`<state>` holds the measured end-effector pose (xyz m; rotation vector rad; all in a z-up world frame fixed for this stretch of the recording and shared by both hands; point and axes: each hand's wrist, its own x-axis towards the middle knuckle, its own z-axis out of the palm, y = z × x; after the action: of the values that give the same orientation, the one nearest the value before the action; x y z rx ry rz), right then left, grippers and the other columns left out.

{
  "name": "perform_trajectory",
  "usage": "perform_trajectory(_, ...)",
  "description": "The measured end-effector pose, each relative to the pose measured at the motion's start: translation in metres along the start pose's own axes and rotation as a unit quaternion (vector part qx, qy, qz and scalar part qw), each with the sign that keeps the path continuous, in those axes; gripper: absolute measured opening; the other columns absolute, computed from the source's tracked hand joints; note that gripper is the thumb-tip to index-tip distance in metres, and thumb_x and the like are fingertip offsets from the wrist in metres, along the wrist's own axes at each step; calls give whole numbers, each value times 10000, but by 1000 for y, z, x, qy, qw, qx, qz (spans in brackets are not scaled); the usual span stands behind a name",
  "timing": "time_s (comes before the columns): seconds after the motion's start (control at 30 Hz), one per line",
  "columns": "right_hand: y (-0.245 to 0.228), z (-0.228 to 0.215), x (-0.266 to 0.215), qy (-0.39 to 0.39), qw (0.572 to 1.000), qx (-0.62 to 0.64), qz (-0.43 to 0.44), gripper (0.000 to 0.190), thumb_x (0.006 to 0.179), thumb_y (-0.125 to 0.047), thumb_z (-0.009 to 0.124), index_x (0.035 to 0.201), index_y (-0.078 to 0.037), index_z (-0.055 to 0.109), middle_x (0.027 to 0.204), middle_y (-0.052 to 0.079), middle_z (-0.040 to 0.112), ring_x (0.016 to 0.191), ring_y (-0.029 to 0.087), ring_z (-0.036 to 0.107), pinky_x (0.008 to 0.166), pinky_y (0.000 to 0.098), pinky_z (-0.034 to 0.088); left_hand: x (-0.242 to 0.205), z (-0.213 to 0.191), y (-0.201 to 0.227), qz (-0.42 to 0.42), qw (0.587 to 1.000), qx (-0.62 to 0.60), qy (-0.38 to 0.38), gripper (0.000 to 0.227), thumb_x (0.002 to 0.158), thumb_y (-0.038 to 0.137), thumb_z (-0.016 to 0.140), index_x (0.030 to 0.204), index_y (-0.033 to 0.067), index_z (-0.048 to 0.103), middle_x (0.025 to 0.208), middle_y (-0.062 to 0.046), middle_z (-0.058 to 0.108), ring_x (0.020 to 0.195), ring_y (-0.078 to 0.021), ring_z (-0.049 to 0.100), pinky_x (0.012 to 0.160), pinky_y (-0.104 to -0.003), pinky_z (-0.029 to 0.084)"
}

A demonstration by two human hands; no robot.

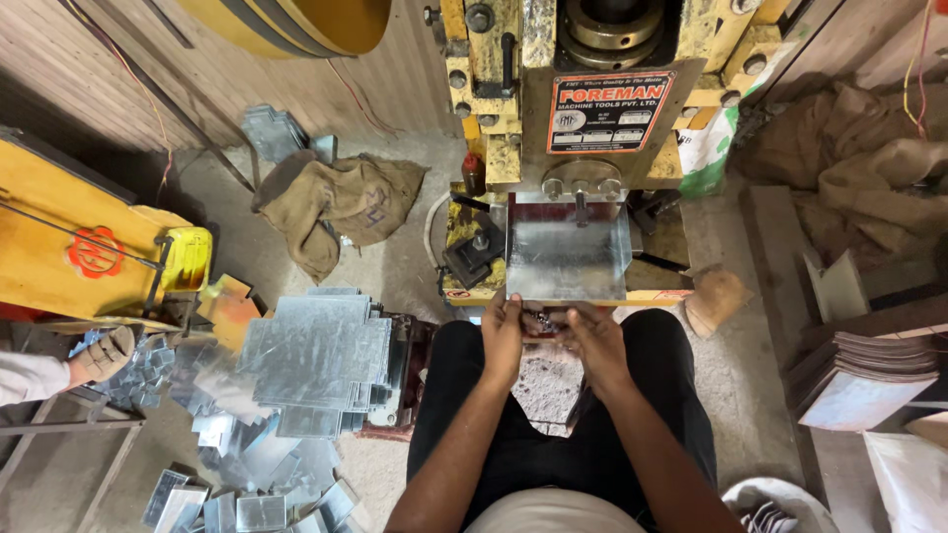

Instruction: The person operates a hydraulic press machine to shape metal sheets. They pick up flat metal sheets from a stack, place them into the press, and pull a lever to activate the machine. The shaped metal pieces are then removed and placed into a pile on the floor.

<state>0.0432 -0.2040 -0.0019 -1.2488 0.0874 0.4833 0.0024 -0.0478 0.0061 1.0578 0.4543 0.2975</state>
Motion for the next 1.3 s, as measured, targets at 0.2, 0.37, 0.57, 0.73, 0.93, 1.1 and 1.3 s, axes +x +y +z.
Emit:
perform_trajectory(0.2, 6, -11, 31, 42, 997, -32, -49, 337, 965, -279, 717, 1048, 47, 689, 935, 129, 767, 774, 152, 689, 743, 291, 579, 7, -6, -5, 0, 999, 23, -35, 342, 1080, 171, 506, 1355, -24, 562, 930, -109, 745, 636, -112, 632, 580, -265, 531)
perform_trajectory(0.37, 17, -23, 34, 48, 996, -53, -60, 289, 954, -247, 728, 1027, 32, 703, 892, 114, 756, 738, 145, 671, 713, 278, 562, 3, -29, -19, -81, 994, 46, -53, 349, 986, 183, 444, 1211, -46, 581, 893, -132, 785, 599, -167, 669, 560, -308, 550)
perform_trajectory(0.57, 23, -22, 37, 80, 994, -41, -60, 263, 945, -212, 759, 988, 44, 713, 875, 129, 748, 723, 144, 654, 693, 272, 539, -27, -26, -19, -211, 922, 227, -234, 384, 899, 283, 450, 1075, 81, 725, 800, -84, 726, 513, -156, 610, 485, -277, 454)
perform_trajectory(0.73, 22, -22, 34, 42, 995, -59, -73, 321, 957, -314, 717, 1047, -6, 732, 882, 97, 736, 734, 121, 651, 701, 255, 548, -25, -16, -24, -183, 918, 246, -251, 368, 932, 273, 430, 1020, 61, 717, 763, -73, 690, 502, -162, 599, 465, -292, 443)
perform_trajectory(0.93, 15, -39, 11, 56, 998, -13, -5, 444, 1013, -437, 582, 1082, -20, 718, 865, 87, 707, 720, 158, 637, 578, 292, 431, 17, 21, -16, -146, 937, 236, -213, 258, 926, 268, 542, 1107, 103, 622, 779, -11, 661, 573, -117, 602, 513, -269, 494)
perform_trajectory(1.1, 21, -63, 12, 52, 990, 125, -29, 502, 1086, -455, 509, 1087, 22, 666, 862, 104, 669, 780, 185, 653, 719, 324, 538, 63, 66, -7, -291, 953, -35, -81, 397, 1064, 443, 612, 887, 112, 484, 651, 7, 460, 484, -96, 407, 438, -253, 354)
perform_trajectory(1.3, 11, -79, 21, -8, 976, 217, 26, 694, 1098, -618, 356, 1194, 18, 617, 950, 128, 675, 839, 249, 624, 787, 407, 520, 36, 75, 17, -331, 904, -174, -206, 325, 985, 417, 531, 817, 139, 516, 639, 43, 493, 462, -71, 403, 373, -233, 302)
